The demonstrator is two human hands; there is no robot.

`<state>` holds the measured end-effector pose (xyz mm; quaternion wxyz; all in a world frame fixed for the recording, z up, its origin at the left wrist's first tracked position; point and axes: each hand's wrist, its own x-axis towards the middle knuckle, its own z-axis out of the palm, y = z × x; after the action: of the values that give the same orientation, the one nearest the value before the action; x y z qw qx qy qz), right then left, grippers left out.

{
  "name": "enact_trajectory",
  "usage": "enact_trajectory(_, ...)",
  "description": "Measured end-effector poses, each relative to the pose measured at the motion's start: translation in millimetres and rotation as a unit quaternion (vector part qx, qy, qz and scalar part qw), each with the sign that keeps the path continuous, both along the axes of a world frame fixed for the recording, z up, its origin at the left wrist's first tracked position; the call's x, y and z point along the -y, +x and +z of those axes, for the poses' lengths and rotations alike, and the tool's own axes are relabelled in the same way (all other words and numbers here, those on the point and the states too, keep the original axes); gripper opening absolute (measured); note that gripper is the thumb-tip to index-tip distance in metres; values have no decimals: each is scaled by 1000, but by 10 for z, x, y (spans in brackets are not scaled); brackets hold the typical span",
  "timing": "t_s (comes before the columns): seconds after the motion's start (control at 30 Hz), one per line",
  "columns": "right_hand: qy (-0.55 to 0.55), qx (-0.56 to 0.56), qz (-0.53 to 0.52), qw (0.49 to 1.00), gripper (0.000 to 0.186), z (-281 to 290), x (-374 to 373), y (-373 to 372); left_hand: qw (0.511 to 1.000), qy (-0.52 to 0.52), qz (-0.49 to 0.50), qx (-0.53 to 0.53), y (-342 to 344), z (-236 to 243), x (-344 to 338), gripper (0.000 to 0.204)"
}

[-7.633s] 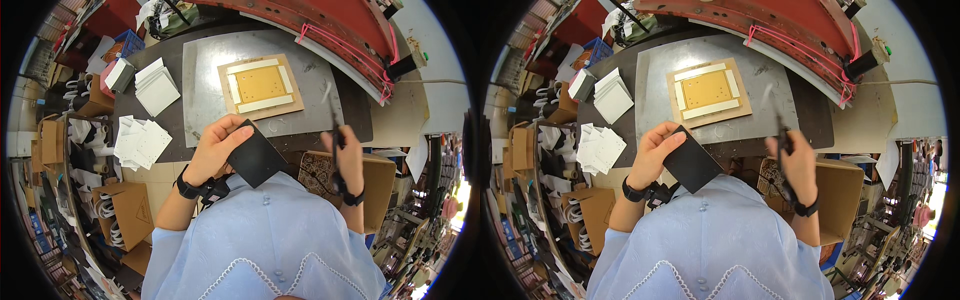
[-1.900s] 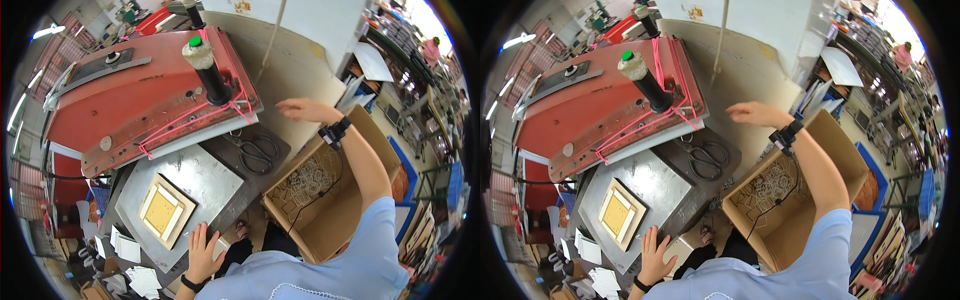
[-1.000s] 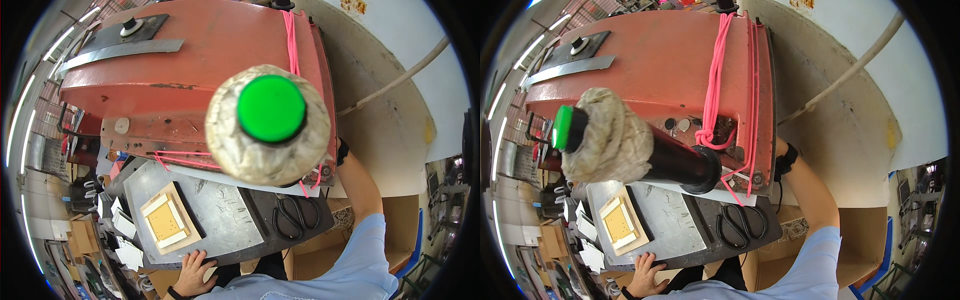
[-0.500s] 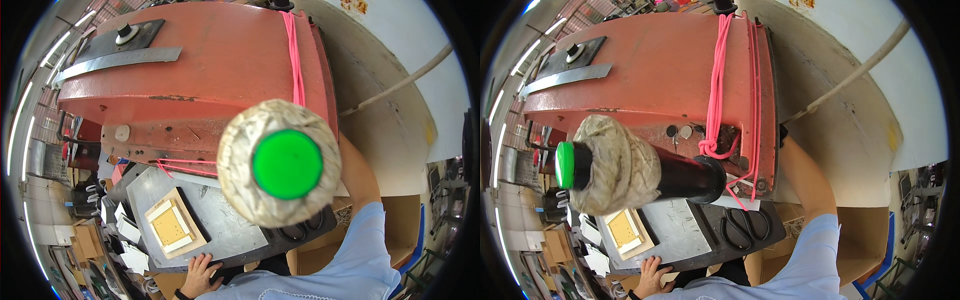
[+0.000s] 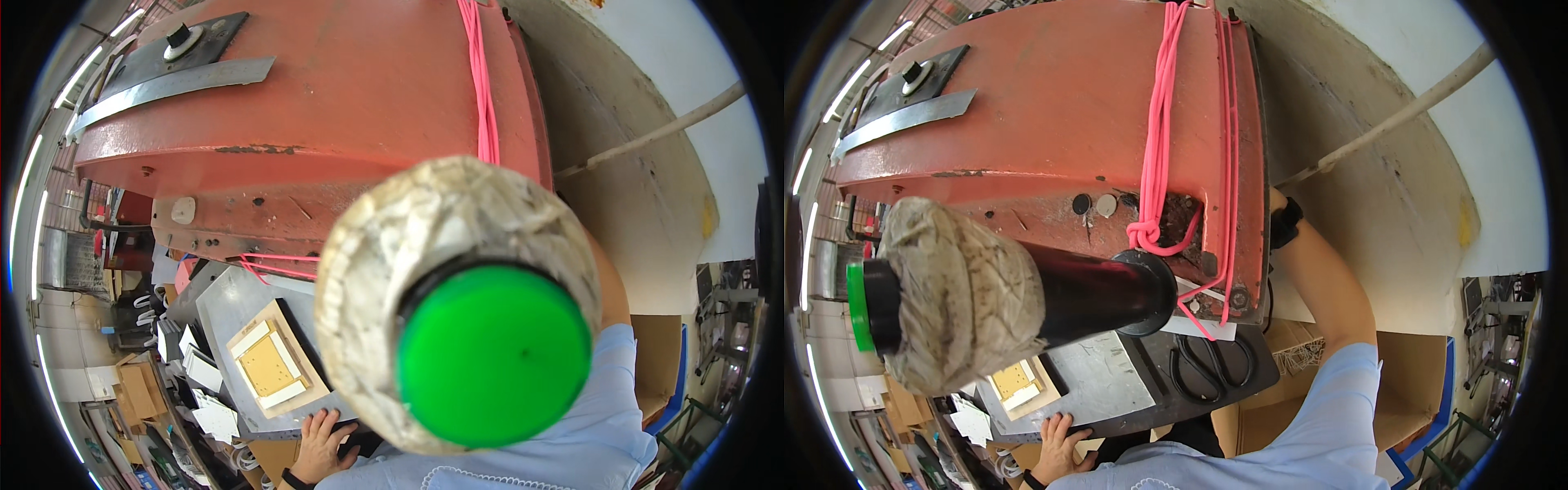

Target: Using a manual die-cutting machine to cut shapes from leather or paper sheets.

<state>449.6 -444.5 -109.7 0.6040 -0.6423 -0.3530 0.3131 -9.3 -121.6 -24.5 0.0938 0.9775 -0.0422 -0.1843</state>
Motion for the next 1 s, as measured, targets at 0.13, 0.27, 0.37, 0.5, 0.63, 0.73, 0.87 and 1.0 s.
enact_trajectory(0.13, 10, -1, 1, 1000, 36, 5, 98, 41, 1000, -23, 6, -2, -5, -17, -4, 58)
enact_trajectory(0.27, 36, -2, -16, 999, 36, 60, 236, -65, 999, -33, -15, 9, 84, 21, -21, 61)
enact_trajectory(0.37, 46, -13, -23, 999, 36, 269, 350, -212, 999, -30, -4, 10, 76, 52, 16, 62)
enact_trajectory(0.5, 16, -19, -48, 999, 33, 403, 243, -574, 1000, -17, -7, 20, 30, 36, 20, 67)
enact_trajectory(0.63, 201, 252, -108, 940, 28, -142, 87, -669, 999, -2, -20, 33, 10, 16, -19, 69)
enact_trajectory(0.73, 191, 374, -110, 901, 27, -358, 7, -649, 1000, 4, 7, 13, -53, 68, -18, 73)
enact_trajectory(0.87, 187, 387, -108, 897, 25, -337, 21, -640, 996, 72, 50, -27, -92, 173, 191, 81)
enact_trajectory(1.0, 198, 417, -153, 874, 24, -463, 342, -683, 995, 71, 37, -51, -191, 213, -41, 83)
